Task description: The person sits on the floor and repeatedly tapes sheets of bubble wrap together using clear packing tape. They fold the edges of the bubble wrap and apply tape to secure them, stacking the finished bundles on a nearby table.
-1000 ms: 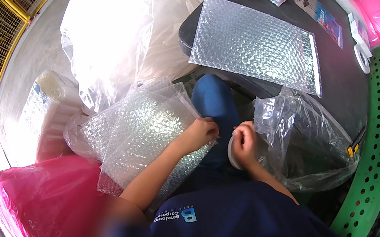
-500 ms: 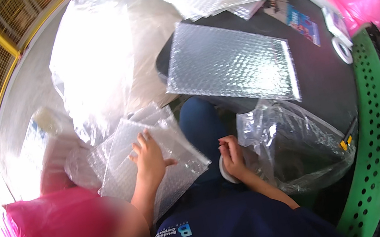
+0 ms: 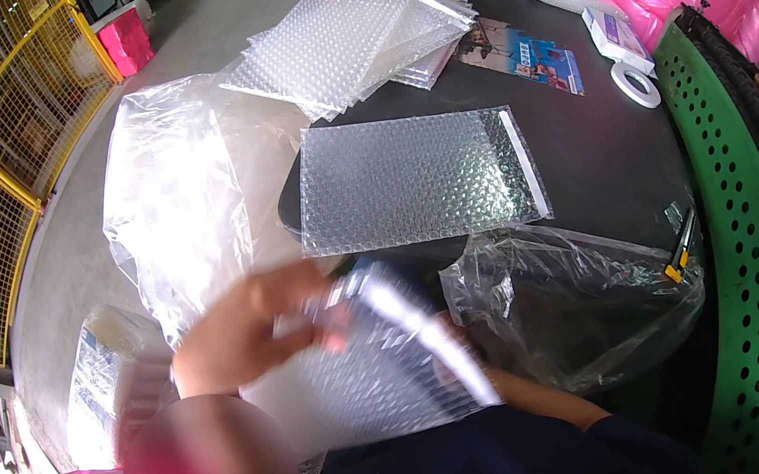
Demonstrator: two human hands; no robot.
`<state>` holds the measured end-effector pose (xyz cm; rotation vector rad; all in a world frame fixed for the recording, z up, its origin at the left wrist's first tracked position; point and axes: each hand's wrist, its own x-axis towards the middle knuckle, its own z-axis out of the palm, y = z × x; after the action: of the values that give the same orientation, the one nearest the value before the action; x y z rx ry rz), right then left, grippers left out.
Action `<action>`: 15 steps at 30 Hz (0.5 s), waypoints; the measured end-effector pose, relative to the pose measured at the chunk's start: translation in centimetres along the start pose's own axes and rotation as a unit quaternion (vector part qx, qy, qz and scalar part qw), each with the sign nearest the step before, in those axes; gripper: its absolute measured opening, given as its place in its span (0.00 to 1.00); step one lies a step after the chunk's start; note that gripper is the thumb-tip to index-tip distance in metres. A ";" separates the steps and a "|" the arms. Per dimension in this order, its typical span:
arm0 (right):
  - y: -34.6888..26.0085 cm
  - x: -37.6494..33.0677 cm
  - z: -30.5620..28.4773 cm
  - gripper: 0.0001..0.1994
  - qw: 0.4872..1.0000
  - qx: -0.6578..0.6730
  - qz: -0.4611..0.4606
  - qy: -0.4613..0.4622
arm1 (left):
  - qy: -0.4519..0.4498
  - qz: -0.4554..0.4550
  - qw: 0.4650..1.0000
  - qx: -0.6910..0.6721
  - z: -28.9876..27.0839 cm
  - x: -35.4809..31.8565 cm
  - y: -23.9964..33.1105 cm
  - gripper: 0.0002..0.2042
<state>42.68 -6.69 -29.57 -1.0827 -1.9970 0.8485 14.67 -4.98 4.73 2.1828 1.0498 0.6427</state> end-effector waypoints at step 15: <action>-2.8 2.0 -1.7 0.11 0.997 0.076 -0.018 0.014 | 0.608 -0.244 0.726 0.208 -3.5 23.0 -9.1 0.59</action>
<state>42.11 -5.77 -25.87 -0.9645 -1.8901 0.9439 20.73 19.21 4.22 1.4409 2.5072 1.7848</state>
